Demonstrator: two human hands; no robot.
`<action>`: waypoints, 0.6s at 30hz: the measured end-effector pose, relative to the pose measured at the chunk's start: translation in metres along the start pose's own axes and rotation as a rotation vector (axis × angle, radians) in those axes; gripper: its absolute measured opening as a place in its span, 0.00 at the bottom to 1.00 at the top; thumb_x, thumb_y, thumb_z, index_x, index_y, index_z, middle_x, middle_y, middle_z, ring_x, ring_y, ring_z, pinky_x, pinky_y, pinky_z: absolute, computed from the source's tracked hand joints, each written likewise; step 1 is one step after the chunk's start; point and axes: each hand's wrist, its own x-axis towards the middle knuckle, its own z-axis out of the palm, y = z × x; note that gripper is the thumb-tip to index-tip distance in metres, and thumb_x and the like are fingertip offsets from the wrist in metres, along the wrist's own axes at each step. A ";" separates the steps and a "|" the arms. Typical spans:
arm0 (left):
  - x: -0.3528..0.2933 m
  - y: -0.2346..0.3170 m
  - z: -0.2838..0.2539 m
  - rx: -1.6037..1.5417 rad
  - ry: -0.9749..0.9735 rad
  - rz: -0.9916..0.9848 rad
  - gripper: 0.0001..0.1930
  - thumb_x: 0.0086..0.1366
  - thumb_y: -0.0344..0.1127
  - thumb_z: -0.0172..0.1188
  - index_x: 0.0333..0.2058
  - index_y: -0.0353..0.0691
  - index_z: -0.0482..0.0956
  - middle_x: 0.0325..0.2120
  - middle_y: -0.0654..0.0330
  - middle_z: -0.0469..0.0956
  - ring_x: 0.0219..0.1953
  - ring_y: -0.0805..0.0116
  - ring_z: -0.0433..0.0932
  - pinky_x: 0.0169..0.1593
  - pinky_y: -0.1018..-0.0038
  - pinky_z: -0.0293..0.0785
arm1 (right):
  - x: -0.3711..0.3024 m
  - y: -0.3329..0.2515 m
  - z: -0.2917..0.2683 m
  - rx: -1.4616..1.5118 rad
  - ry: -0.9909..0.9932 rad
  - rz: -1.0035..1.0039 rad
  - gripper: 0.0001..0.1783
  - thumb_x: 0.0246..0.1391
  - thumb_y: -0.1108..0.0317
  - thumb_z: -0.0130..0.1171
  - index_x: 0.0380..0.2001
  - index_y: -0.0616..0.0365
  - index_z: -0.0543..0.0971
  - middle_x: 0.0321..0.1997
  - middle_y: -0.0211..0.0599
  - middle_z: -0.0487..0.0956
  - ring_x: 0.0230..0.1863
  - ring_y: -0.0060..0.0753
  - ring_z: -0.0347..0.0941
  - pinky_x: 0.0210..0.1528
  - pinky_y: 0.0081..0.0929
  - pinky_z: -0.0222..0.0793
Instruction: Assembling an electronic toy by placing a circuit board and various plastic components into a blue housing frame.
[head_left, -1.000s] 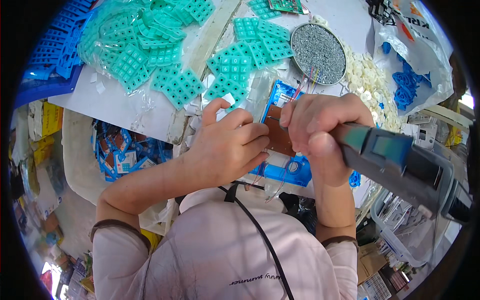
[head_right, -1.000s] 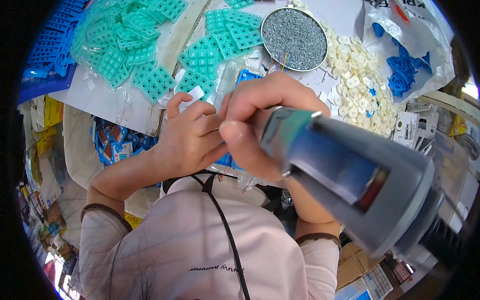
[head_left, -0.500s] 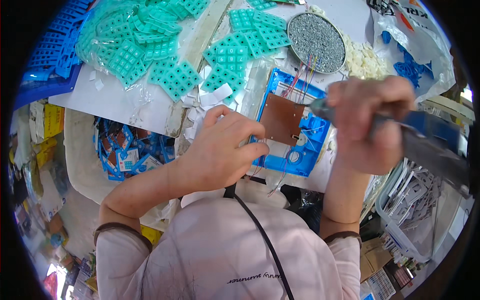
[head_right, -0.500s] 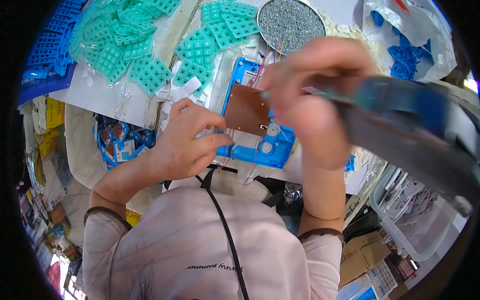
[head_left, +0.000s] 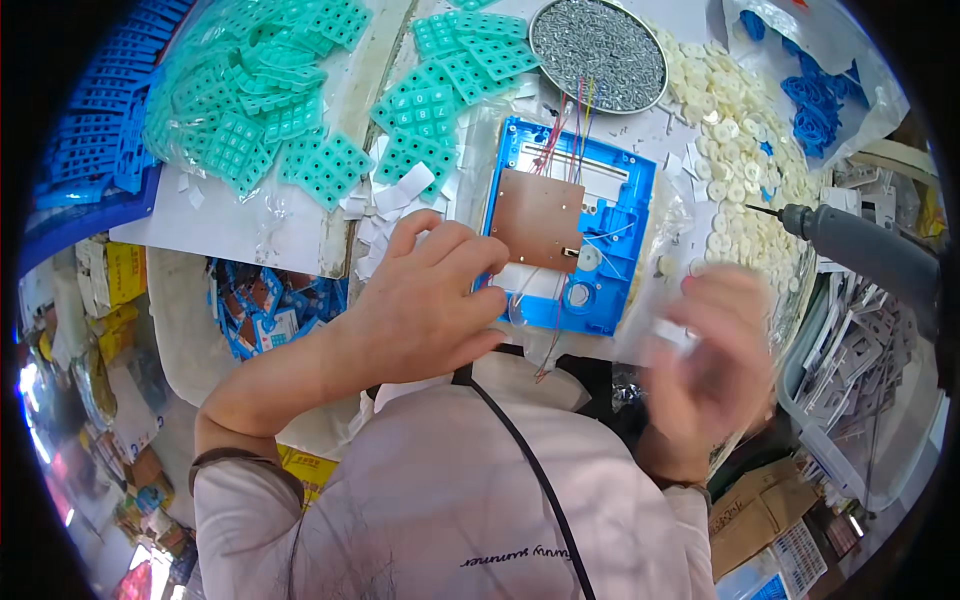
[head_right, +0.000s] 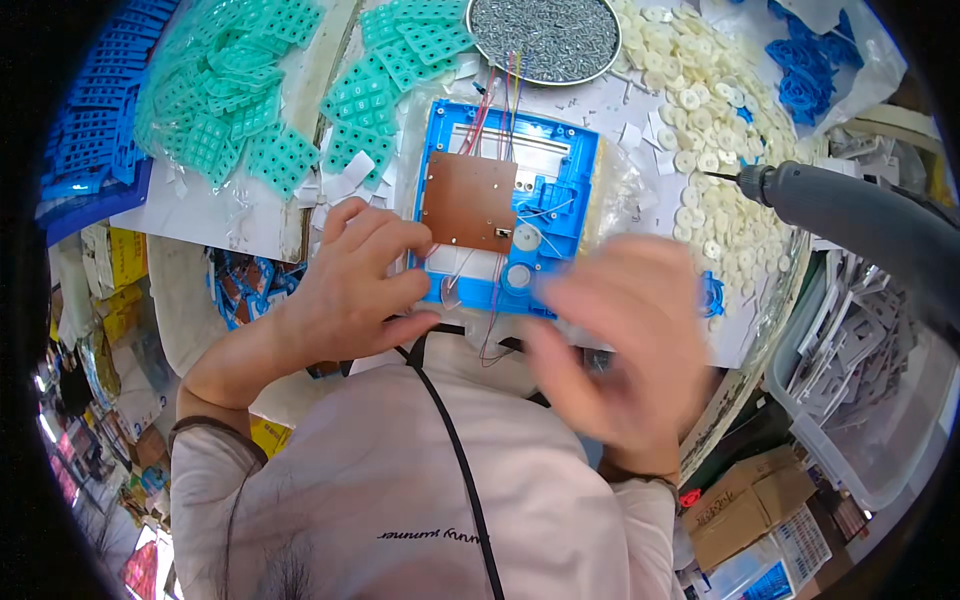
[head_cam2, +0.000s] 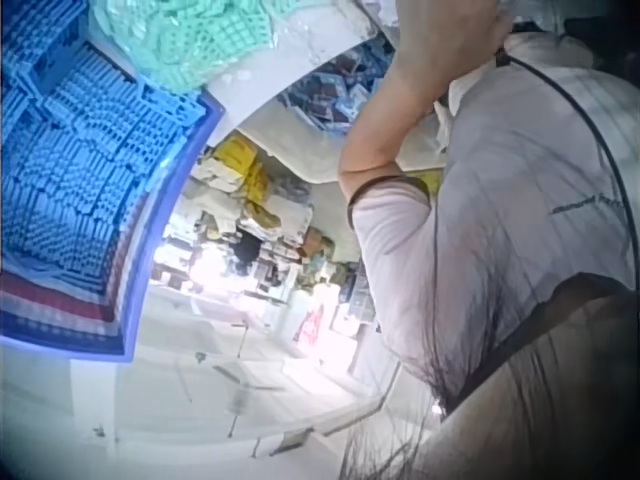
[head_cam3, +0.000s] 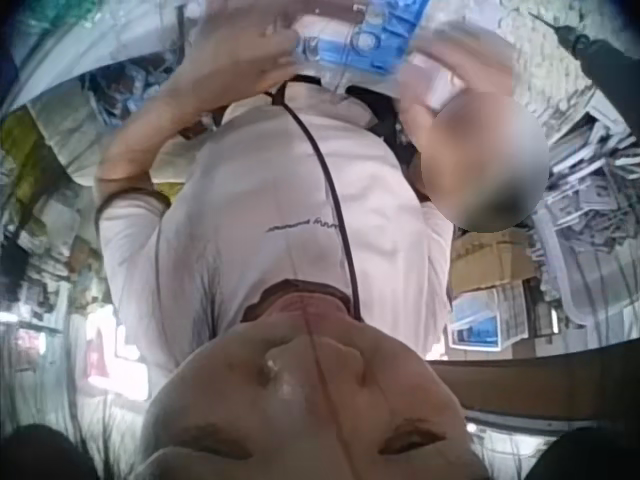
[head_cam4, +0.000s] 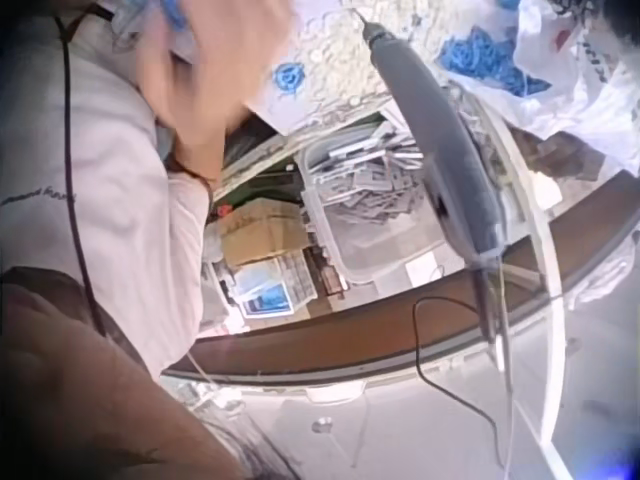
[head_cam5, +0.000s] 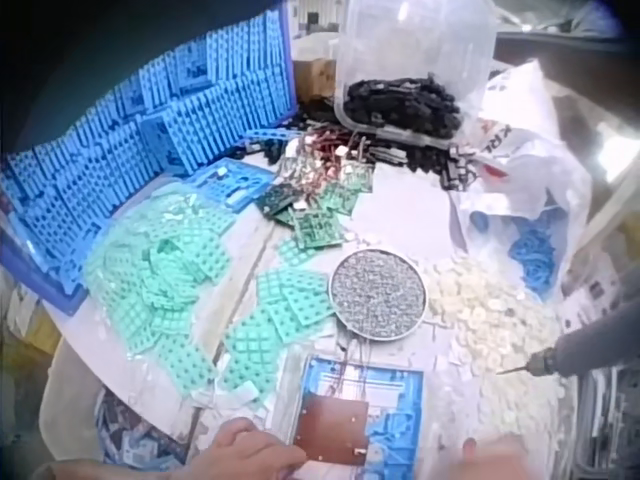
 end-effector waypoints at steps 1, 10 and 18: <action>0.000 -0.001 -0.002 0.005 0.003 -0.002 0.17 0.48 0.41 0.75 0.33 0.45 0.77 0.45 0.56 0.73 0.48 0.55 0.73 0.55 0.51 0.61 | -0.007 0.002 0.010 -0.029 -0.195 0.101 0.23 0.40 0.78 0.72 0.44 0.57 0.82 0.37 0.35 0.81 0.38 0.44 0.75 0.43 0.35 0.71; -0.023 -0.009 0.006 -0.105 0.054 -0.107 0.16 0.49 0.23 0.66 0.38 0.46 0.79 0.44 0.58 0.74 0.43 0.56 0.73 0.49 0.60 0.66 | -0.015 0.022 0.059 -0.128 -0.611 -0.021 0.15 0.40 0.71 0.67 0.36 0.53 0.82 0.29 0.32 0.69 0.37 0.39 0.71 0.38 0.33 0.70; 0.002 0.006 0.004 -0.128 0.245 -0.253 0.13 0.53 0.24 0.66 0.38 0.44 0.81 0.40 0.59 0.76 0.42 0.61 0.74 0.50 0.63 0.62 | -0.011 0.022 0.069 -0.050 -0.322 0.183 0.09 0.47 0.73 0.69 0.32 0.56 0.79 0.31 0.35 0.75 0.35 0.42 0.72 0.37 0.35 0.71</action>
